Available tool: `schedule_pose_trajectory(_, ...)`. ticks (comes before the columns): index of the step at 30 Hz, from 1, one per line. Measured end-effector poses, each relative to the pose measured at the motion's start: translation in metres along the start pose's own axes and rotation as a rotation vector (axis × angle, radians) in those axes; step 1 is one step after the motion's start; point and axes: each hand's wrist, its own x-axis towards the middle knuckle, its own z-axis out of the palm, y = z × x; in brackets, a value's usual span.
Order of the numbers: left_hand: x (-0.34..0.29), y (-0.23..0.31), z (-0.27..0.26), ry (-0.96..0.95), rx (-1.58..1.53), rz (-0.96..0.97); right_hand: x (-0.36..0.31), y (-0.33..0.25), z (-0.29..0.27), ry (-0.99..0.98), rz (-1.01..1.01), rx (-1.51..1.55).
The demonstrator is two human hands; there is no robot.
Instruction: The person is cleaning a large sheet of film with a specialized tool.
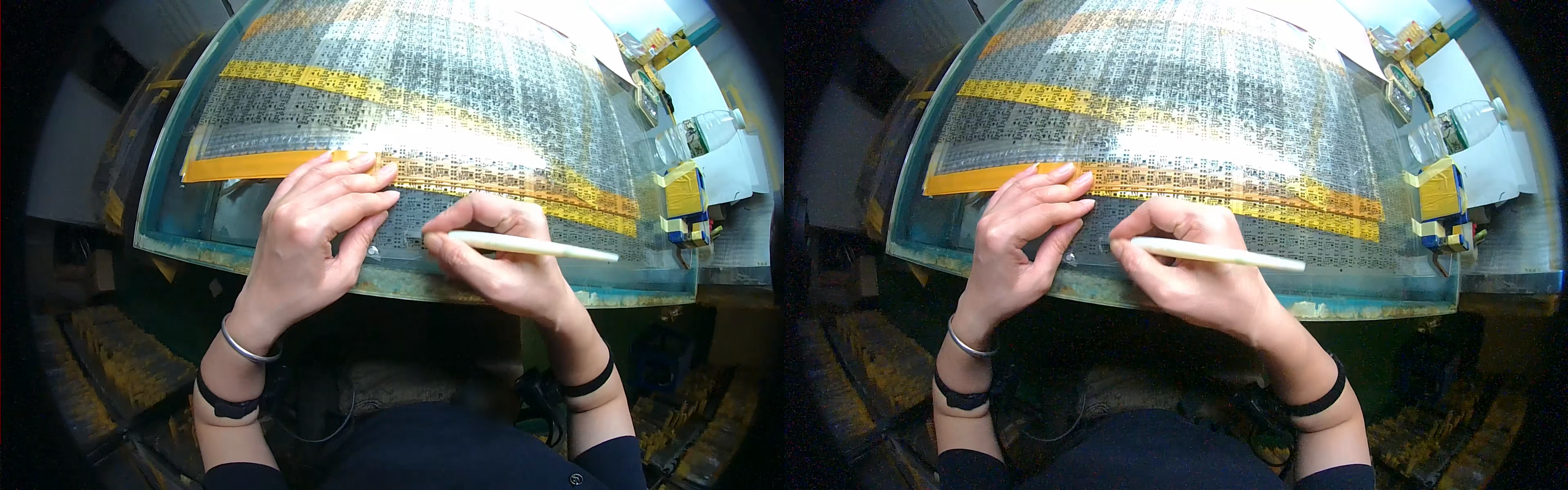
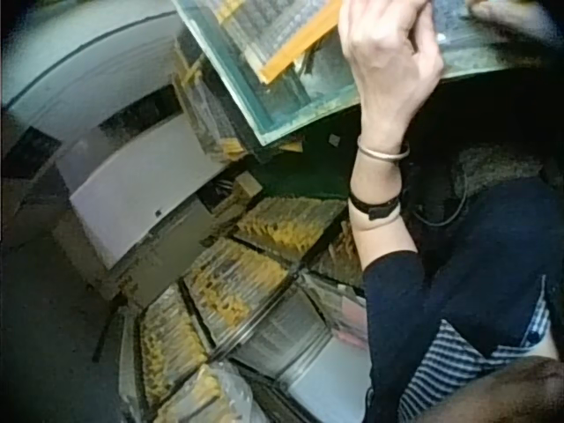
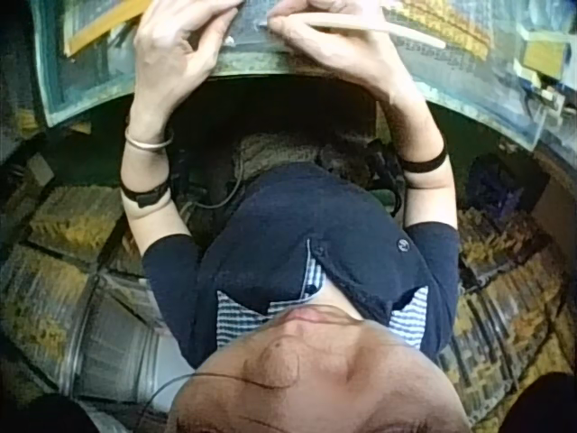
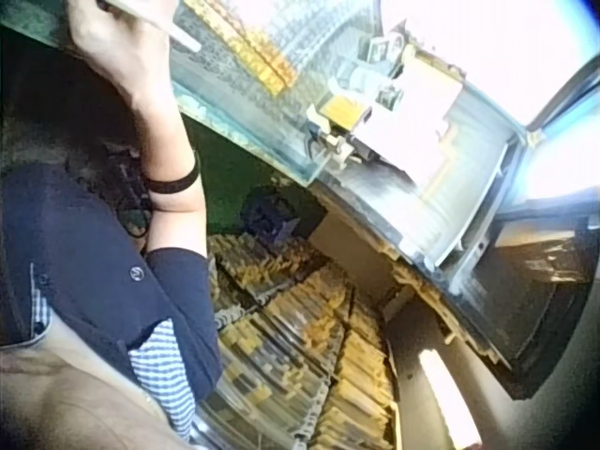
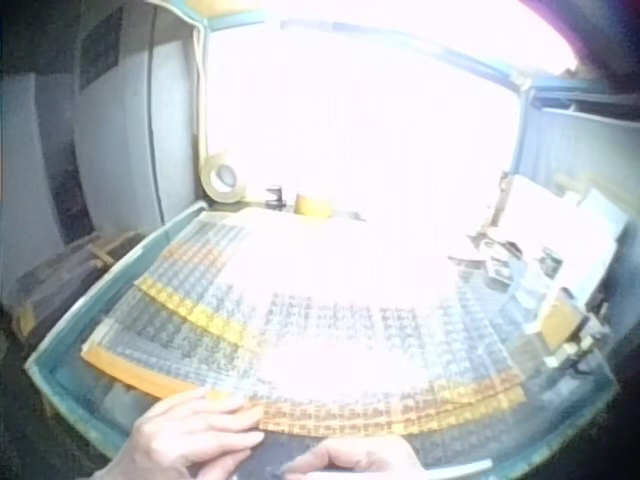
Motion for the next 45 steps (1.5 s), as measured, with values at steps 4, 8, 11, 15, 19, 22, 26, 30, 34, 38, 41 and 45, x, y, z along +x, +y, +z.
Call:
schedule_pose_trajectory(4, 0.000, -0.001, 0.001, 0.004, -0.008, -0.001, 0.000, 0.007, 0.001, 0.006, -0.170, -0.056)
schedule_pose_trajectory(8, -0.002, -0.001, 0.000, 0.001, 0.004, 0.001, 0.000, -0.003, 0.000, -0.015, -0.007, -0.049)
schedule_pose_trajectory(11, 0.000, -0.001, 0.001, 0.005, -0.011, 0.002, 0.003, 0.015, 0.009, 0.122, -0.224, -0.015)
schedule_pose_trajectory(15, 0.000, -0.001, 0.000, -0.001, -0.002, 0.002, 0.001, -0.001, -0.001, 0.003, -0.038, 0.023)
schedule_pose_trajectory(19, -0.001, -0.001, 0.001, 0.003, -0.001, -0.002, 0.002, 0.006, 0.004, 0.034, -0.116, -0.059)
schedule_pose_trajectory(22, -0.003, -0.002, -0.001, -0.027, -0.013, -0.025, 0.002, -0.004, -0.005, -0.065, -0.005, -0.053)
schedule_pose_trajectory(26, -0.001, -0.001, -0.001, -0.034, -0.018, -0.014, 0.004, 0.010, 0.005, 0.064, -0.120, 0.007)
schedule_pose_trajectory(30, -0.002, -0.001, -0.002, -0.029, -0.020, -0.021, 0.001, -0.004, -0.004, -0.033, -0.032, 0.008)
schedule_pose_trajectory(34, 0.000, 0.000, -0.001, -0.031, -0.019, -0.015, 0.001, 0.005, 0.000, 0.028, -0.116, -0.022)
schedule_pose_trajectory(38, -0.002, 0.000, -0.002, -0.033, -0.019, -0.029, -0.001, -0.002, -0.002, -0.011, -0.044, -0.003)
schedule_pose_trajectory(41, -0.001, 0.000, -0.001, -0.037, -0.021, -0.024, 0.001, 0.004, 0.000, 0.019, -0.091, -0.001)
schedule_pose_trajectory(45, -0.002, -0.001, -0.001, -0.028, -0.021, -0.030, 0.002, 0.001, -0.005, -0.085, -0.080, -0.001)
